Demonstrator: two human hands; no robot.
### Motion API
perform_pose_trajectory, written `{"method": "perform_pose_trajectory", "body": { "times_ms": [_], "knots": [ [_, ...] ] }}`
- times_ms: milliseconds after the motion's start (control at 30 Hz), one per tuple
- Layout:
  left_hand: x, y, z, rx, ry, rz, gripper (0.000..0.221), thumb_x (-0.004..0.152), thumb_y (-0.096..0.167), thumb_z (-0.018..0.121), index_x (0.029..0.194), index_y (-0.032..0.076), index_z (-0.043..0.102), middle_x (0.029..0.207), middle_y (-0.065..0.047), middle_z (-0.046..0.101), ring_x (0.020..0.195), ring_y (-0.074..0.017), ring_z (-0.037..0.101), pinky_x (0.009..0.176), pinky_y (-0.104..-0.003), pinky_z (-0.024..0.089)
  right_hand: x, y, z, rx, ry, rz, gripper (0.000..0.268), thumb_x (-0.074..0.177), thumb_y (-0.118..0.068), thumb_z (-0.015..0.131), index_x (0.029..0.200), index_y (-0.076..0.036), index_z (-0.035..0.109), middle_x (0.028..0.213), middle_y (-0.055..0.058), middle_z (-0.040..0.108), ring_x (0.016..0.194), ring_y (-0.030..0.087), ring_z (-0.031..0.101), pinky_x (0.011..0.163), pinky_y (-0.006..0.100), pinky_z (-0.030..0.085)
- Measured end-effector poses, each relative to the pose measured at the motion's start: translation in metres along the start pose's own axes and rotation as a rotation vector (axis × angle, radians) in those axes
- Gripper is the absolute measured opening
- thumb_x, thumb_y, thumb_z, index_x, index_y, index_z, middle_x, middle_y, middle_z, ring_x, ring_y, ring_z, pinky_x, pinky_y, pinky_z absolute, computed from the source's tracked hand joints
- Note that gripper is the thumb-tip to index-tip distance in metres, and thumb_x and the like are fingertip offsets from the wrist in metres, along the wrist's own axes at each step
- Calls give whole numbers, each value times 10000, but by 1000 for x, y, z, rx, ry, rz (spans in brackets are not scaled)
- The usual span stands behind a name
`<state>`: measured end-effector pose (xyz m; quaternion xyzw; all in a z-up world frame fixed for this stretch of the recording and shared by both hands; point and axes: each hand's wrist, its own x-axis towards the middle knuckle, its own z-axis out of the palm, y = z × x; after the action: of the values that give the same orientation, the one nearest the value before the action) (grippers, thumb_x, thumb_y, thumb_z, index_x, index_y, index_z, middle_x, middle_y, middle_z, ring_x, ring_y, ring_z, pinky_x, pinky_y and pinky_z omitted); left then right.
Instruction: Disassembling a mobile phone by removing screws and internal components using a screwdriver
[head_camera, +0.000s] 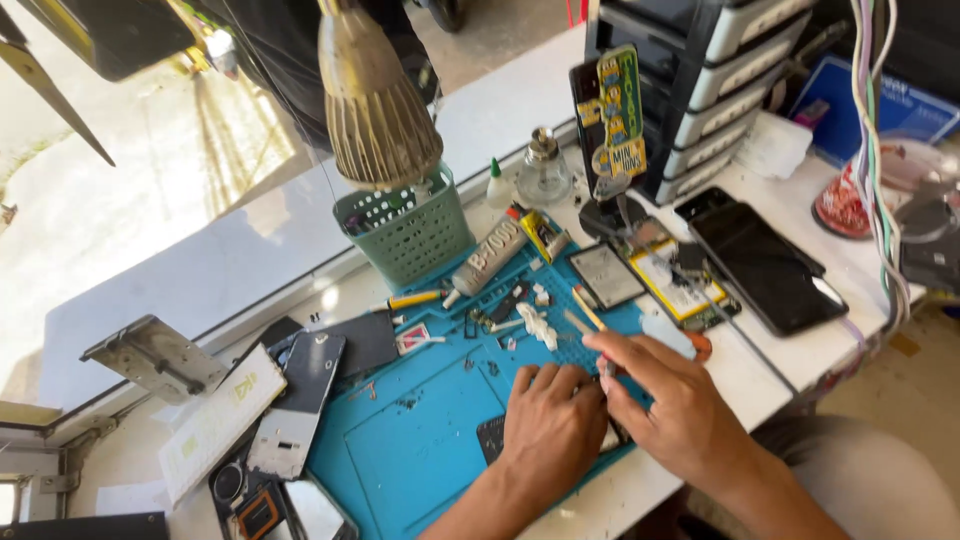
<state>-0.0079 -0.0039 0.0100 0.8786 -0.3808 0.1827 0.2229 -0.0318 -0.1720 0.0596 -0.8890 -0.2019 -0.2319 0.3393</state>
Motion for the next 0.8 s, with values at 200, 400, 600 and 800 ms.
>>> {"method": "perform_pose_trajectory", "body": {
  "times_ms": [200, 400, 600, 800],
  "knots": [
    [-4, 2, -3, -1, -115, -37, 203, 1034, 231, 626, 1002, 56, 725, 866, -99, 606, 743, -324, 520, 698, -479, 374, -15, 4, 8, -69, 66, 101, 410, 923, -204, 721, 1315, -144, 616, 915, 14, 651, 860, 157, 667, 904, 368, 373],
    [-8, -1, -3, -11, -119, -43, 175, 1012, 224, 669, 994, 67, 744, 850, -91, 585, 733, -329, 509, 694, -484, 365, -16, 0, 19, -178, 72, 161, 359, 951, -215, 643, 1310, -213, 641, 896, -62, 690, 837, 152, 656, 938, 381, 333],
    [-3, -1, -10, -63, -137, -83, 217, 1023, 190, 582, 925, 63, 728, 825, -102, 585, 720, -315, 506, 690, -471, 366, -6, -7, 20, -213, 45, 234, 364, 925, -224, 646, 1288, -251, 645, 902, -96, 702, 855, 156, 665, 922, 378, 326],
    [-2, -5, -14, -106, -99, -62, 222, 992, 245, 623, 994, 50, 729, 889, -106, 589, 756, -338, 508, 666, -471, 348, -11, 11, 23, -156, 50, 223, 537, 896, -277, 771, 1386, -153, 590, 912, 8, 661, 856, 211, 644, 915, 413, 392]
  ]
}}
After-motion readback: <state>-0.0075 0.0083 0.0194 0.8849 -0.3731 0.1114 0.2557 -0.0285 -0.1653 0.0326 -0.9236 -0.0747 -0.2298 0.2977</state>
